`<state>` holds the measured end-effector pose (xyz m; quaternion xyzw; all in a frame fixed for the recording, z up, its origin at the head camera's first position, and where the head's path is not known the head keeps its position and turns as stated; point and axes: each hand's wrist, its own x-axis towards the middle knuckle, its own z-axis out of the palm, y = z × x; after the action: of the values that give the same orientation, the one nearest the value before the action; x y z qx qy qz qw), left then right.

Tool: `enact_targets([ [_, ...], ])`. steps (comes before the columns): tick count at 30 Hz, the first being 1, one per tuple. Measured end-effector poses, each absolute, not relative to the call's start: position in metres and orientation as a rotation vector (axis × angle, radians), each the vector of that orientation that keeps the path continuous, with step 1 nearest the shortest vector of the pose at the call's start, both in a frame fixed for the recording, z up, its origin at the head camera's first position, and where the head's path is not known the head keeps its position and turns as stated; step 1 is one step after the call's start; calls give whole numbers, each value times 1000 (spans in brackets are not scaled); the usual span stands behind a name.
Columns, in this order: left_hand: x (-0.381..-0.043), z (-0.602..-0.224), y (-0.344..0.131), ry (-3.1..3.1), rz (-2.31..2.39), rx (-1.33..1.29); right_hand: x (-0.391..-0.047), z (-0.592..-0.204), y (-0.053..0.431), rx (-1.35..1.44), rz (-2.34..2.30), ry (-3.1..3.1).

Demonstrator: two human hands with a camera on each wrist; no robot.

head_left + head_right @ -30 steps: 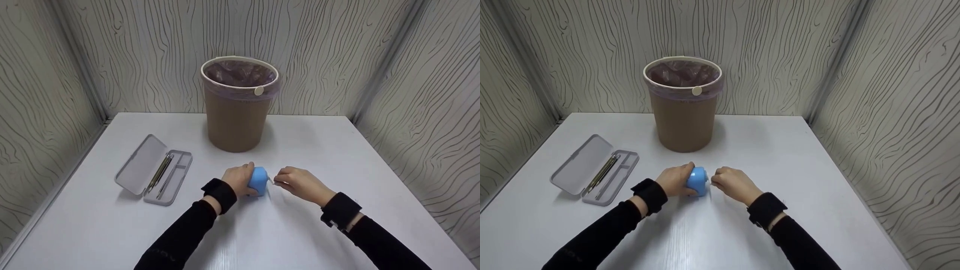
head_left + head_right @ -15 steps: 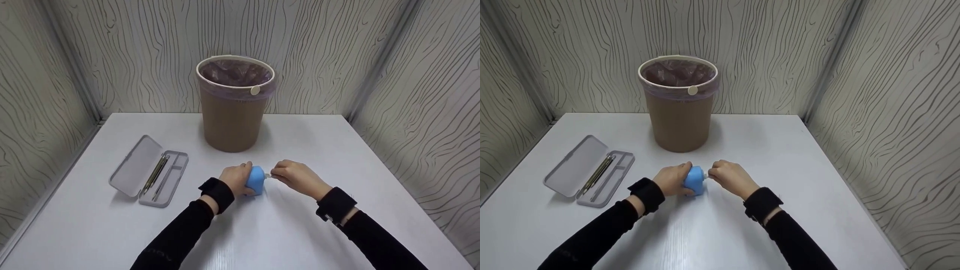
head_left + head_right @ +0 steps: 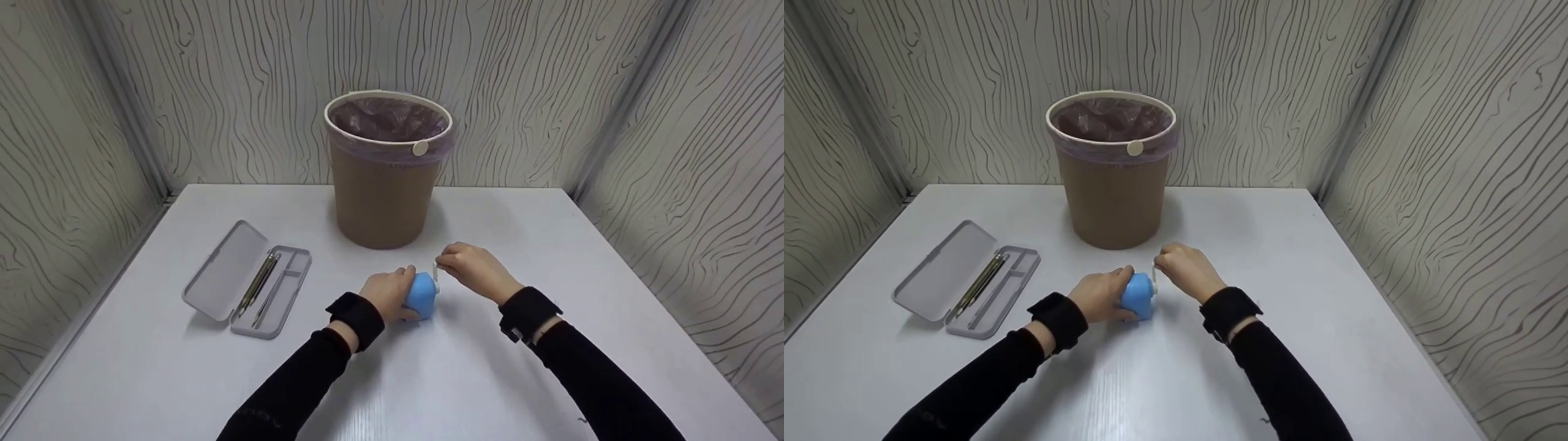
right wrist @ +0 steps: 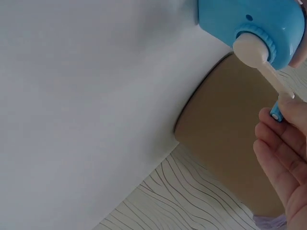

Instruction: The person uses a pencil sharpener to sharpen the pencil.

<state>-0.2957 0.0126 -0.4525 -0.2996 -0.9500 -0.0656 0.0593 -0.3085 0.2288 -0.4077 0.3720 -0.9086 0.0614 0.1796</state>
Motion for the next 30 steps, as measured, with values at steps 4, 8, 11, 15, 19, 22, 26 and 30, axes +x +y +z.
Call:
enact_targets([
  [4, -294, -453, 16, -2882, -204, -908, -321, -418, 227, 1037, 168, -2632],
  [8, -293, -451, 20, -2884, -207, -915, -327, -429, 228, 998, 207, -2685],
  [11, -292, -450, 19, -2886, -207, -912, -328, -438, 228, 980, 254, -2721],
  [15, -292, -451, 18, -2883, -201, -903, -324, -452, 228, 977, 282, -2765],
  [19, -292, -453, 17, -2882, -232, -890, -318, -463, 230, 962, 303, -2778],
  [22, -293, -455, 17, -2881, -251, -869, -314, -467, 230, 972, 286, -2765],
  [26, -294, -456, 17, -2880, -258, -836, -309, -469, 230, 1016, 261, -2765],
  [30, -294, -455, 15, -2876, -278, -812, -300, -468, 231, 1081, 255, -2754],
])
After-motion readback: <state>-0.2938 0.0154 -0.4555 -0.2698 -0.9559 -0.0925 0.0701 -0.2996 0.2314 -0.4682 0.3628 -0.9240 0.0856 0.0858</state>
